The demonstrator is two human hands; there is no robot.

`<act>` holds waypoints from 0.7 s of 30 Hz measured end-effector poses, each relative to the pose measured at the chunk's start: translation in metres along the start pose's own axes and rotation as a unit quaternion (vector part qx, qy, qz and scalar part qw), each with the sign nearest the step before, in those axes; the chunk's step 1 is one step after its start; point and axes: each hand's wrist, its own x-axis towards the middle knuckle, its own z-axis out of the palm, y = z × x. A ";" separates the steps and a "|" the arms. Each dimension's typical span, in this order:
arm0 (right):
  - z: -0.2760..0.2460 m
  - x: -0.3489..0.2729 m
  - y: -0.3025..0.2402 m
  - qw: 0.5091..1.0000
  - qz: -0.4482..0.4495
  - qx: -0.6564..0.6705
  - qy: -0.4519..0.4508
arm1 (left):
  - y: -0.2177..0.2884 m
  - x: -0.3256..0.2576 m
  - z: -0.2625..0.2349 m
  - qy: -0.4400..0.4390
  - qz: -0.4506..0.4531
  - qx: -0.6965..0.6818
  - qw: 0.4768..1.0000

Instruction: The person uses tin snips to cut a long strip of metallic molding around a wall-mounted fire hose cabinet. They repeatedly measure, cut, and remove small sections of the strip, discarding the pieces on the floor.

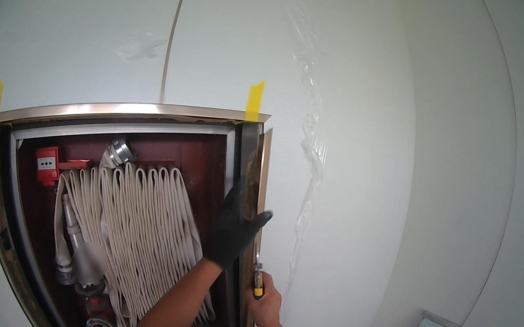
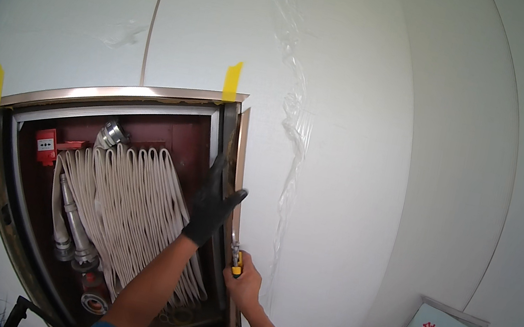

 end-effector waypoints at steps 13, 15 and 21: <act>-0.011 0.030 -0.005 0.999 -0.040 -0.008 0.024 | -0.028 0.070 0.043 0.102 0.152 0.140 0.973; -0.012 0.030 -0.001 0.996 -0.060 -0.037 0.056 | -0.027 0.077 0.045 0.111 0.156 0.132 0.973; -0.001 0.017 0.034 0.984 -0.102 -0.127 0.069 | -0.038 0.087 0.044 0.141 0.173 0.107 0.969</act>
